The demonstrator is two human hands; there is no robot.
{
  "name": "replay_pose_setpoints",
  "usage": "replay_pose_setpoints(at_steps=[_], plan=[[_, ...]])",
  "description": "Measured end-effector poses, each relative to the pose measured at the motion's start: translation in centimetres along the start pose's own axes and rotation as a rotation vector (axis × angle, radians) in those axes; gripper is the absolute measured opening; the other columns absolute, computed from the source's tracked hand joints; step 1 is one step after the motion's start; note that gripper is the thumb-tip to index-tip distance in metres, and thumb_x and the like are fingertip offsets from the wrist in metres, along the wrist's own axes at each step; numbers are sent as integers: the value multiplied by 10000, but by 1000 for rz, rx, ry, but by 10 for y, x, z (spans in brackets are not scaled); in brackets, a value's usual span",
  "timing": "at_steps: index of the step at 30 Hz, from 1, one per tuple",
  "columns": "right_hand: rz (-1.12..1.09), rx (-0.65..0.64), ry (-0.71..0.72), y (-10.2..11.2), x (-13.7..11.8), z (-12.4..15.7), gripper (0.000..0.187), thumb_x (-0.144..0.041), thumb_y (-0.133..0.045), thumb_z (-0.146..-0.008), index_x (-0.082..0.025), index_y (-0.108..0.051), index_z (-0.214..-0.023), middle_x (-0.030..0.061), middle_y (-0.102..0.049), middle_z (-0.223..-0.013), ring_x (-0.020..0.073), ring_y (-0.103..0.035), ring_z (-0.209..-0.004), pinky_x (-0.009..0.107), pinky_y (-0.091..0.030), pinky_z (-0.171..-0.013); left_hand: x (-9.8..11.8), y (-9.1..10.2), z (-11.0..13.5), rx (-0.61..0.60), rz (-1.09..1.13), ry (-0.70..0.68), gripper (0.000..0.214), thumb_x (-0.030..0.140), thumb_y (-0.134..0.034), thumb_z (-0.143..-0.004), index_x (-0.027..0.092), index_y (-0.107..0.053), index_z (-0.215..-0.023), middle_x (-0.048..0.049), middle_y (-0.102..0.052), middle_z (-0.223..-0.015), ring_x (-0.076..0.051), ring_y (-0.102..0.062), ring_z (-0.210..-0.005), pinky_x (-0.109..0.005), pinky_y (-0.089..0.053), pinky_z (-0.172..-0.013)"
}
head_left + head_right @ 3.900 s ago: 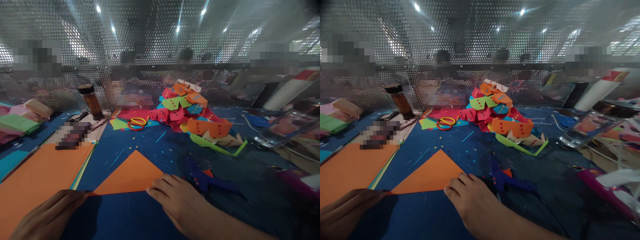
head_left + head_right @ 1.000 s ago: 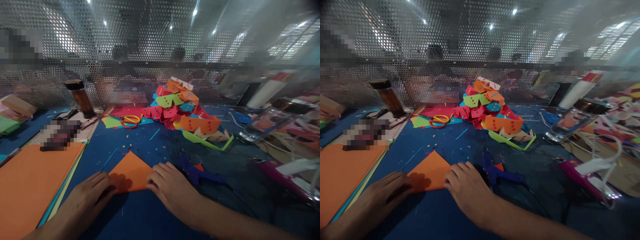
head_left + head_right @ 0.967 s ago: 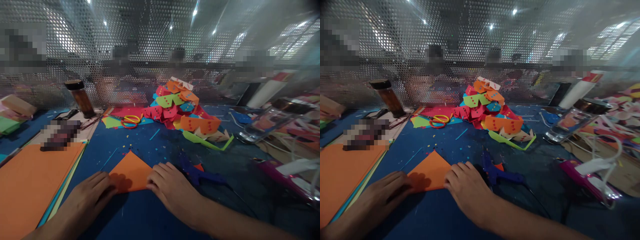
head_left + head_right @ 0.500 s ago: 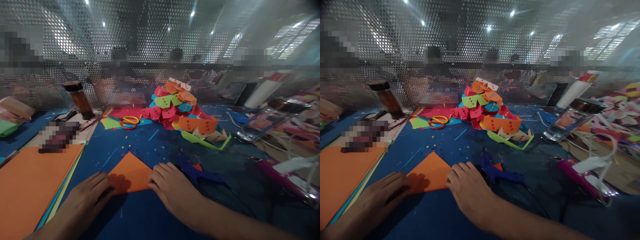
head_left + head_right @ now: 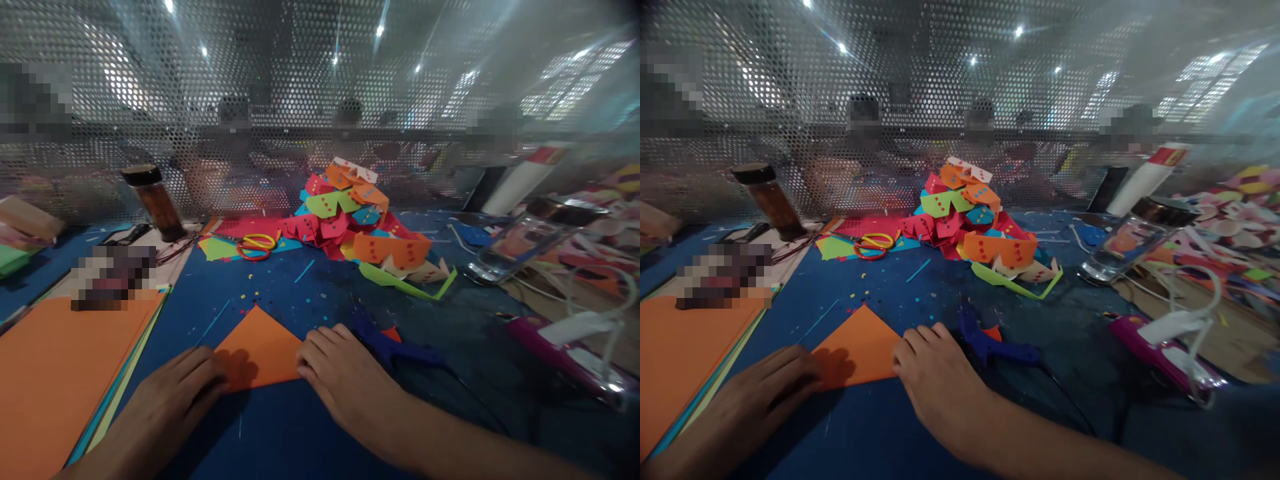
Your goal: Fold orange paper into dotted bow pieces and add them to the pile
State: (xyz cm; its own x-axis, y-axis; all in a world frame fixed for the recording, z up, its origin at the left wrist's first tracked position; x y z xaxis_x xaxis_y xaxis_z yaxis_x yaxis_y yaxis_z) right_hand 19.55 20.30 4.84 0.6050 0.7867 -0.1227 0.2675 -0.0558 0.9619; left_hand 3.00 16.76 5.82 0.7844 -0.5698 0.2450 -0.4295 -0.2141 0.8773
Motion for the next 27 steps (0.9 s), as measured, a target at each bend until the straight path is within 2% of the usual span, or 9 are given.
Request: replay_pose_setpoints(at_steps=[6,12,18,23,27], plan=[[53,6,3,0,0,2,109,-126,-593,-914,-204,-564,-845,-6,-598,-825,198,-498,-731,347,-262,-707,-2,-1,2,-4,28,-5,376,398,-346,-1062,247,-638,-880,9,-674,-790,-134,-684,-668,-216,-550,-606],[90,37,14,6,-2,1,102,-137,-580,-918,-201,-568,-839,-2,-598,-822,197,-484,-719,346,-250,-693,8,0,2,10,32,-86,322,323,-318,-1080,264,-623,-995,15,-711,-890,-126,-701,-774,-210,-546,-697],[156,48,26,7,-5,1,87,-126,-594,-877,-197,-560,-841,4,-583,-816,202,-462,-714,358,-247,-691,16,0,-1,-11,28,-148,358,248,-276,-1080,243,-632,-1035,-7,-713,-891,-136,-692,-771,-219,-553,-700],[179,19,12,5,-4,4,77,-128,-590,-863,-197,-555,-863,12,-584,-840,206,-462,-732,366,-245,-687,22,-5,2,-37,-60,-211,443,110,-255,-1037,258,-631,-1217,-20,-725,-930,-152,-691,-770,-241,-564,-695],[181,5,4,4,-3,3,69,-128,-572,-857,-195,-558,-863,22,-590,-848,206,-463,-733,365,-247,-684,24,-6,4,-46,-64,-227,450,80,-279,-1014,254,-643,-1214,-24,-733,-977,-156,-693,-821,-241,-565,-736]])
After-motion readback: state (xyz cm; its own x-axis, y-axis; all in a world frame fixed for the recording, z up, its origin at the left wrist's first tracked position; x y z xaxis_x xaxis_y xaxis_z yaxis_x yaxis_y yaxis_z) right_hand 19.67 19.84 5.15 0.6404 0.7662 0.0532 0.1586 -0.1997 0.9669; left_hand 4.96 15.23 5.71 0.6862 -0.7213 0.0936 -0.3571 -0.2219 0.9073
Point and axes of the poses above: each hand's wrist, its own z-axis away from the middle knuckle, its own y-axis out of the back of the hand, x = y × z, the point moved 9 cm from there along -z, towards the middle knuckle
